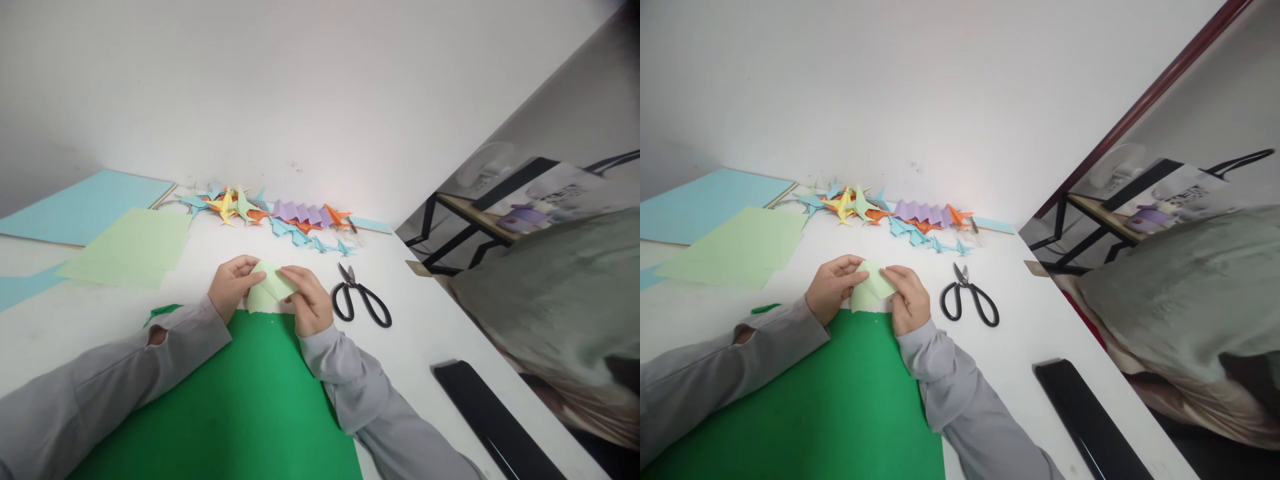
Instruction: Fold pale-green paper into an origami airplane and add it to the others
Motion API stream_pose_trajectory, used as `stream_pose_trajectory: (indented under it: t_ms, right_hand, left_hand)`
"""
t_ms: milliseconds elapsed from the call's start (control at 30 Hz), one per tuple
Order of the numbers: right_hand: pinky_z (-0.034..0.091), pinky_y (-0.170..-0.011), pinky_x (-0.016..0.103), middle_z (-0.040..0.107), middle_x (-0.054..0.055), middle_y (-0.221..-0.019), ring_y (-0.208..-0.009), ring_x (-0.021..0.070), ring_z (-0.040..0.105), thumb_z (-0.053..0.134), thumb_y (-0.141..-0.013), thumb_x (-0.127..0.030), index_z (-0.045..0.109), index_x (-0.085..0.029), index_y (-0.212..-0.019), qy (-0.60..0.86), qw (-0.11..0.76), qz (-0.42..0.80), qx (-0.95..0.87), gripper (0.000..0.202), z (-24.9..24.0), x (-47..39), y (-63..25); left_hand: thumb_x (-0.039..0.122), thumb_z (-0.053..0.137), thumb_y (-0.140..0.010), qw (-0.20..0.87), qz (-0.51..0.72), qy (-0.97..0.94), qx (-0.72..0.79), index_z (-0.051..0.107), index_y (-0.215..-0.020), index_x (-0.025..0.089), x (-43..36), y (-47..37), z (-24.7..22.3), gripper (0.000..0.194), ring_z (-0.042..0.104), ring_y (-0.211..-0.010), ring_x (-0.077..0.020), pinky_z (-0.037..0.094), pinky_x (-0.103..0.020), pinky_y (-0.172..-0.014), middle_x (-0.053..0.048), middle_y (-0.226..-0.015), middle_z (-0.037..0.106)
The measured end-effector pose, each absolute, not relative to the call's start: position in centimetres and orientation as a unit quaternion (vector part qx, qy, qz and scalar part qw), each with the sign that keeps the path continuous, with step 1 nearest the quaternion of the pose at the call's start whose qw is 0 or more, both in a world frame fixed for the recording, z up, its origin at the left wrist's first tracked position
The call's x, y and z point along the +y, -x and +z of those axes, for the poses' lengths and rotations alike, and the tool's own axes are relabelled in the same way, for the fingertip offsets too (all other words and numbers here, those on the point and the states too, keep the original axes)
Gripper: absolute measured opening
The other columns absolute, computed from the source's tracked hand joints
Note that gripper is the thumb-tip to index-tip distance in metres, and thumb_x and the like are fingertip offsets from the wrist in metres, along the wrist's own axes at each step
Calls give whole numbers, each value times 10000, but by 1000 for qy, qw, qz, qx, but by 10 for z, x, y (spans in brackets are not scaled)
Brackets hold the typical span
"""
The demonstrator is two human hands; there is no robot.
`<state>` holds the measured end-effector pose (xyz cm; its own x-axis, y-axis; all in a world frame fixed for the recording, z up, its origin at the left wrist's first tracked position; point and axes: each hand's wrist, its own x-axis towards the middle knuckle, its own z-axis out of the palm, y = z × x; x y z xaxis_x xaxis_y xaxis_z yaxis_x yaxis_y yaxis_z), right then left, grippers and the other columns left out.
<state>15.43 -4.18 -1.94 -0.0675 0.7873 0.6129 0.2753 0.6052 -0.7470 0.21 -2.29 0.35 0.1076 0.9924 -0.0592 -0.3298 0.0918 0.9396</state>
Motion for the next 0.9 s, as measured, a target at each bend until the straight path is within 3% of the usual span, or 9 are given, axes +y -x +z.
stream_pose_trajectory:
  t_ms: [100, 200, 267, 433, 633, 800, 900]
  right_hand:
    - [479, -529, 262, 617, 59, -983, -650, 137, 577, 401, -742, -138, 614, -197, -1033, 416, 578, 331, -620, 365, -13, -44, -154]
    - [476, -658, 284, 657, 47, -852, -710, 148, 582, 440, -809, -300, 628, -181, -967, 429, 602, 348, -577, 273, -10, -44, -153]
    - [461, -649, 271, 656, 37, -777, -728, 150, 580, 504, -784, -359, 636, -184, -926, 434, 606, 361, -560, 261, -12, -43, -151]
    - [365, -447, 221, 585, -7, -581, -478, 93, 483, 663, -640, -331, 661, -173, -825, 452, 575, 408, -547, 242, -21, -38, -148]
    - [384, -469, 229, 613, 3, -567, -474, 95, 494, 673, -616, -320, 670, -162, -753, 478, 577, 403, -526, 209, -21, -33, -150]
    - [365, -446, 225, 581, -6, -511, -442, 91, 463, 655, -623, -364, 662, -152, -725, 488, 533, 409, -558, 235, -26, -30, -150]
    - [347, -434, 222, 567, -8, -486, -425, 87, 444, 645, -629, -356, 656, -149, -680, 504, 532, 395, -555, 213, -27, -31, -149]
  left_hand:
    - [199, 723, -520, 636, 534, -402, 387, 606, -734, 135, -20, -1, 2, 253, 578, -591, -111, 445, -211, -546, 16, -635, 640]
    - [186, 733, -501, 642, 515, -412, 391, 632, -742, 132, -18, 0, 1, 267, 587, -603, -121, 449, -227, -574, 4, -649, 662]
    - [175, 736, -492, 634, 494, -444, 396, 654, -740, 129, -18, 1, 0, 265, 584, -596, -121, 447, -232, -580, -4, -660, 674]
    - [215, 728, -529, 600, 451, -532, 393, 688, -737, 125, -18, 3, -3, 230, 601, -624, -146, 468, -258, -618, -24, -671, 690]
    - [318, 671, -619, 542, 429, -576, 437, 708, -769, 134, -17, 5, -4, 240, 618, -668, -163, 486, -265, -634, -47, -742, 710]
    - [276, 675, -598, 519, 424, -590, 450, 718, -713, 143, -17, 4, 0, 181, 615, -669, -160, 485, -252, -634, -35, -709, 709]
    - [234, 675, -589, 541, 422, -570, 452, 714, -693, 139, -16, 5, 1, 147, 573, -564, -111, 458, -209, -546, -13, -620, 683]
